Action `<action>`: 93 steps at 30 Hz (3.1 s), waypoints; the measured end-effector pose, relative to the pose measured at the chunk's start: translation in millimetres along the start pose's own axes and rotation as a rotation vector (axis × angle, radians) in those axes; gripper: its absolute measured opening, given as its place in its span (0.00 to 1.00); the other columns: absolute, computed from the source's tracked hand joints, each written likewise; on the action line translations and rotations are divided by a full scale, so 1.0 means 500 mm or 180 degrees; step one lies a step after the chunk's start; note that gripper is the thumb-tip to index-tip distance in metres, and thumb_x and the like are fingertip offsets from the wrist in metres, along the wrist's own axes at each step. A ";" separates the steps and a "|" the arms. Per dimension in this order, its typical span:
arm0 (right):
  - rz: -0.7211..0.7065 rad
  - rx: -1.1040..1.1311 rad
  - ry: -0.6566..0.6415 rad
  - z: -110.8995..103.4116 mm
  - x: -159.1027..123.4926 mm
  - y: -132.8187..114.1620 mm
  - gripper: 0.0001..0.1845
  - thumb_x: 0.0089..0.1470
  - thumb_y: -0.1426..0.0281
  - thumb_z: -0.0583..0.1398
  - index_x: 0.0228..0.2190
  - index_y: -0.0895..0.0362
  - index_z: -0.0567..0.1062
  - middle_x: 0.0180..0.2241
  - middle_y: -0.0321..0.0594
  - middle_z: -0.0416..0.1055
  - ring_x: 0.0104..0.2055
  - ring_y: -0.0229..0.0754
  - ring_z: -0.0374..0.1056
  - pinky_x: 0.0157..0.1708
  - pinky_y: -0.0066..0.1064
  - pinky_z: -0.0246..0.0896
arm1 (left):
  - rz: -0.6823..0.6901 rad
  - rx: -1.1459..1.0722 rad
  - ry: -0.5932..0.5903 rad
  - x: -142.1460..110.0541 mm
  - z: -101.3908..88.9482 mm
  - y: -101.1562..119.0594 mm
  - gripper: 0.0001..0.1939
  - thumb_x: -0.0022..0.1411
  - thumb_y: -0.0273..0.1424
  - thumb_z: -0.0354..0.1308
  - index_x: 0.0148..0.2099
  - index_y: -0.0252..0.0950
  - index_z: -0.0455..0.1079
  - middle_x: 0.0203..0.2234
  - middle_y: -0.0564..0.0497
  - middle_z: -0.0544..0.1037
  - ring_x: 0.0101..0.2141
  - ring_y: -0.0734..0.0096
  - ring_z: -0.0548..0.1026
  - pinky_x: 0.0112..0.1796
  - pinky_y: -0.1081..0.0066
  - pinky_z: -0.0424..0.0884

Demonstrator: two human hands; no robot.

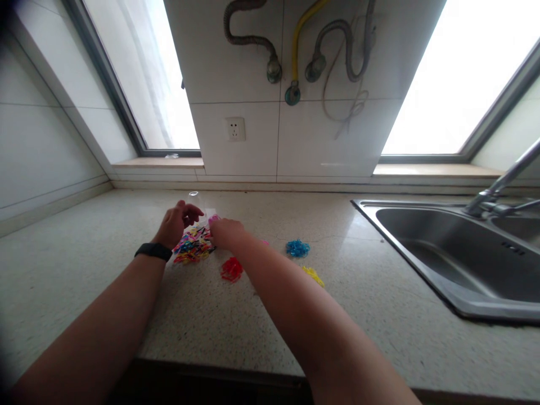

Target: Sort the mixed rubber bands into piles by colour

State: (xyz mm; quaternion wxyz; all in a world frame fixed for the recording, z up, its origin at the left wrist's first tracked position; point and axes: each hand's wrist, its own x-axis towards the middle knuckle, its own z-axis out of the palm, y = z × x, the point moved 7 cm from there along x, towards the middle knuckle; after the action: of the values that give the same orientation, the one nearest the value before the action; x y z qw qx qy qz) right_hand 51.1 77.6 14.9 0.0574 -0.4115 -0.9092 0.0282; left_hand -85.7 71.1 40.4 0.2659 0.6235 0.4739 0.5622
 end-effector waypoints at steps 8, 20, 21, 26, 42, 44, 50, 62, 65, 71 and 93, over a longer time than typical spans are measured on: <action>-0.0225 0.0544 0.0289 -0.033 -0.019 0.019 0.14 0.59 0.60 0.59 0.39 0.53 0.81 0.38 0.41 0.80 0.39 0.42 0.72 0.35 0.29 0.58 | 0.0043 -0.0135 0.0018 0.000 -0.001 0.003 0.32 0.70 0.48 0.40 0.31 0.32 0.77 0.21 0.48 0.72 0.22 0.73 0.66 0.24 0.72 0.62; 0.0351 0.3232 0.0976 -0.132 -0.269 0.216 0.12 0.54 0.60 0.64 0.33 0.58 0.78 0.27 0.38 0.72 0.25 0.34 0.62 0.23 0.28 0.56 | 0.0066 0.0060 -0.0160 -0.005 0.026 0.004 0.25 0.68 0.46 0.49 0.31 0.32 0.76 0.21 0.49 0.72 0.24 0.73 0.67 0.26 0.73 0.63; 0.0396 0.3404 0.1084 -0.134 -0.296 0.231 0.13 0.53 0.60 0.64 0.33 0.57 0.78 0.27 0.38 0.72 0.24 0.33 0.62 0.23 0.27 0.56 | 0.0062 0.0127 -0.0185 -0.006 0.029 0.006 0.24 0.67 0.45 0.50 0.31 0.32 0.76 0.21 0.49 0.73 0.24 0.73 0.67 0.26 0.73 0.63; 0.0611 0.4060 0.1598 -0.133 -0.386 0.281 0.13 0.52 0.59 0.66 0.31 0.57 0.77 0.22 0.33 0.67 0.21 0.32 0.60 0.20 0.27 0.53 | 0.0084 0.0314 -0.0278 -0.008 0.037 0.012 0.24 0.68 0.43 0.49 0.32 0.32 0.76 0.22 0.49 0.73 0.24 0.73 0.68 0.26 0.73 0.64; 0.0111 0.4458 0.1819 -0.159 -0.408 0.259 0.10 0.49 0.63 0.70 0.31 0.55 0.78 0.21 0.31 0.66 0.22 0.30 0.60 0.20 0.26 0.54 | 0.0070 0.0355 -0.0177 -0.017 0.036 0.035 0.22 0.67 0.43 0.51 0.31 0.33 0.77 0.22 0.49 0.75 0.24 0.73 0.69 0.27 0.73 0.66; 0.0072 0.4455 0.1837 -0.161 -0.410 0.257 0.10 0.48 0.63 0.70 0.30 0.55 0.79 0.21 0.32 0.68 0.22 0.30 0.60 0.20 0.26 0.54 | 0.0071 0.0377 -0.0186 -0.017 0.036 0.034 0.22 0.67 0.43 0.51 0.31 0.33 0.77 0.22 0.49 0.75 0.24 0.73 0.69 0.27 0.73 0.66; 0.0058 0.4498 0.1757 -0.157 -0.407 0.247 0.12 0.43 0.64 0.73 0.28 0.55 0.79 0.21 0.32 0.69 0.21 0.30 0.60 0.19 0.25 0.55 | 0.0039 0.0307 -0.0169 -0.014 0.033 0.026 0.22 0.67 0.44 0.51 0.31 0.33 0.77 0.22 0.49 0.75 0.24 0.73 0.70 0.27 0.73 0.66; 0.0160 0.3816 0.1456 -0.160 -0.410 0.221 0.15 0.45 0.59 0.71 0.30 0.55 0.78 0.23 0.34 0.68 0.25 0.33 0.61 0.24 0.29 0.58 | 0.0146 0.0420 -0.0200 -0.018 0.037 0.041 0.23 0.67 0.43 0.50 0.31 0.33 0.77 0.22 0.48 0.75 0.24 0.72 0.70 0.27 0.73 0.66; 0.0048 0.2975 0.1129 -0.143 -0.401 0.200 0.12 0.51 0.60 0.67 0.31 0.56 0.79 0.22 0.32 0.66 0.24 0.33 0.58 0.24 0.28 0.55 | 0.0190 0.0495 -0.0229 -0.017 0.038 0.040 0.23 0.67 0.43 0.50 0.31 0.33 0.77 0.21 0.48 0.75 0.24 0.72 0.70 0.27 0.72 0.66; -0.0383 0.1388 0.0375 -0.095 -0.384 0.160 0.06 0.56 0.69 0.63 0.35 0.54 0.80 0.28 0.34 0.74 0.29 0.34 0.65 0.32 0.28 0.55 | 0.0234 0.0583 -0.0282 -0.016 0.037 0.037 0.23 0.68 0.43 0.49 0.31 0.33 0.77 0.21 0.49 0.73 0.24 0.72 0.69 0.27 0.73 0.65; -0.0214 0.0784 0.0279 -0.089 -0.381 0.178 0.09 0.59 0.63 0.62 0.37 0.51 0.81 0.29 0.36 0.77 0.27 0.36 0.67 0.30 0.30 0.53 | 0.0092 0.2473 -0.1278 0.007 0.000 -0.042 0.15 0.56 0.45 0.60 0.34 0.41 0.80 0.27 0.49 0.81 0.25 0.67 0.74 0.29 0.71 0.63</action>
State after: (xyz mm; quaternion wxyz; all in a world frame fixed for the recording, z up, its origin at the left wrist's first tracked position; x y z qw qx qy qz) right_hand 247.7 -6.5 34.9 0.1481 -0.3715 -0.9087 0.1197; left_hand -91.8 82.7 23.9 0.0906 0.7807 0.5802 0.2136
